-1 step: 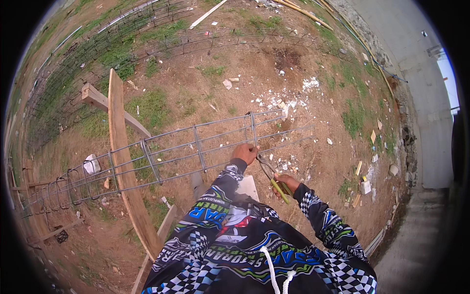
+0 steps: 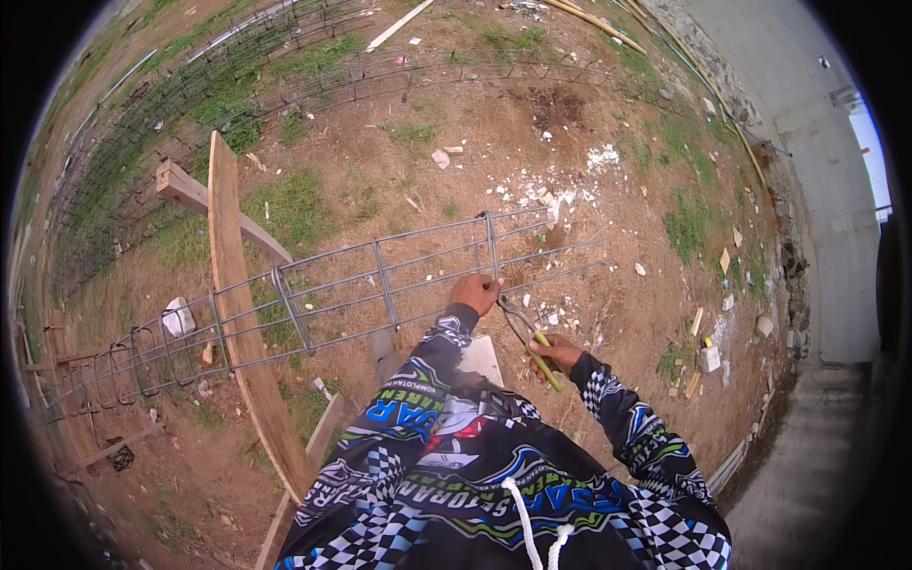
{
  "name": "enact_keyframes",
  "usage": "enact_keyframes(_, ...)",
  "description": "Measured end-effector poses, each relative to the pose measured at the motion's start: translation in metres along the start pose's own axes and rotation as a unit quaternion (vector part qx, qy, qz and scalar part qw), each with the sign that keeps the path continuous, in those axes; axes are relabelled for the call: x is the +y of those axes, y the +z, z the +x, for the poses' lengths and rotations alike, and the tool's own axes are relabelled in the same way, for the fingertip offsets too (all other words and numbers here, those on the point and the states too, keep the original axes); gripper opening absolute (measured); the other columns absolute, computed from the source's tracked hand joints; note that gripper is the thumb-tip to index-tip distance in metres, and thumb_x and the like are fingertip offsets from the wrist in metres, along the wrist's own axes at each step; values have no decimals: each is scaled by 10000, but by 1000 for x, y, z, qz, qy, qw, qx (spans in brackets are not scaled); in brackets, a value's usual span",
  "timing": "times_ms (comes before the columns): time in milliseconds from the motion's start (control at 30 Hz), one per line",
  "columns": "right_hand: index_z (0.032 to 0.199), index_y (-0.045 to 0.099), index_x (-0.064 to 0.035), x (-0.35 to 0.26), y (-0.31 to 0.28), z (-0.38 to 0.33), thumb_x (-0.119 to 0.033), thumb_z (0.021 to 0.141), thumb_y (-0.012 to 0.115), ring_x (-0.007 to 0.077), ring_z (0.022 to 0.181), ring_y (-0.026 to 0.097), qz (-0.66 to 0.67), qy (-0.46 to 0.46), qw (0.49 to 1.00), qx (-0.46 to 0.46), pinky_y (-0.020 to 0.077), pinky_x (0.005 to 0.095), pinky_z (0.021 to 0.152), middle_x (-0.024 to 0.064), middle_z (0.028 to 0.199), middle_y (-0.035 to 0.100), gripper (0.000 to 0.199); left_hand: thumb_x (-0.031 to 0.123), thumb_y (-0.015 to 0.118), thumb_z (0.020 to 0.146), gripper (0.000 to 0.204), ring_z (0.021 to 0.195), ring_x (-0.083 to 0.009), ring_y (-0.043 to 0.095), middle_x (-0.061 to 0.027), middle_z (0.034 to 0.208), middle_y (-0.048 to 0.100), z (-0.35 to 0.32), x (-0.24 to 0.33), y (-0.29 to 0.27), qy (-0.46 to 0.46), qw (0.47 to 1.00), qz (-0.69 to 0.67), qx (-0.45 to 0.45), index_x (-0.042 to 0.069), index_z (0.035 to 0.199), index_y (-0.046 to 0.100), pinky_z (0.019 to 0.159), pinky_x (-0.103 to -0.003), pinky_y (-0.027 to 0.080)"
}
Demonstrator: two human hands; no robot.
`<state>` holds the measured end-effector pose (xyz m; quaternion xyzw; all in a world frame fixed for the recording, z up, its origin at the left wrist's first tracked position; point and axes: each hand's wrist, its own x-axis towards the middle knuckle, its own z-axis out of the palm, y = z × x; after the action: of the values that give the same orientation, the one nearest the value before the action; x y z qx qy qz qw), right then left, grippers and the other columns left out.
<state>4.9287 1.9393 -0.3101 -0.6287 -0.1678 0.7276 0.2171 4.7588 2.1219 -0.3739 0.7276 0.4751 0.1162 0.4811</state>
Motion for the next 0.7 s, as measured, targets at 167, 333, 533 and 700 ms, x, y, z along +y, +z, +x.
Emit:
enact_keyframes(167,1170,460,-5,-19,17,-29,-345,825,680,299,715,629,-464,-185,836,227,523,428,617,186,929,610,532,444,595,846,419,730,-396,619,-200,719,647,2,2,-5,17,1000,2,-5,49,762,703,689,-457,481)
enact_keyframes(333,1356,394,-28,-32,14,-35,-287,863,613,335,1030,536,-654,-288,584,385,439,457,854,193,1188,507,598,435,586,846,416,746,-391,628,-208,736,650,9,10,-8,1,1000,-8,-4,42,769,703,703,-442,488)
enact_keyframes(533,1289,448,-7,-21,17,-25,-251,929,544,346,834,606,-610,-273,668,327,497,416,716,190,1013,594,446,397,595,840,395,722,-413,609,-227,709,626,14,7,-10,10,999,-34,21,30,726,686,686,-472,472)
enact_keyframes(700,974,515,-3,-9,3,5,-372,959,541,230,478,601,127,1,991,45,515,372,473,118,685,624,370,440,585,845,438,733,-404,616,-217,711,632,16,8,-4,4,1000,-7,-3,25,745,684,670,-459,465)
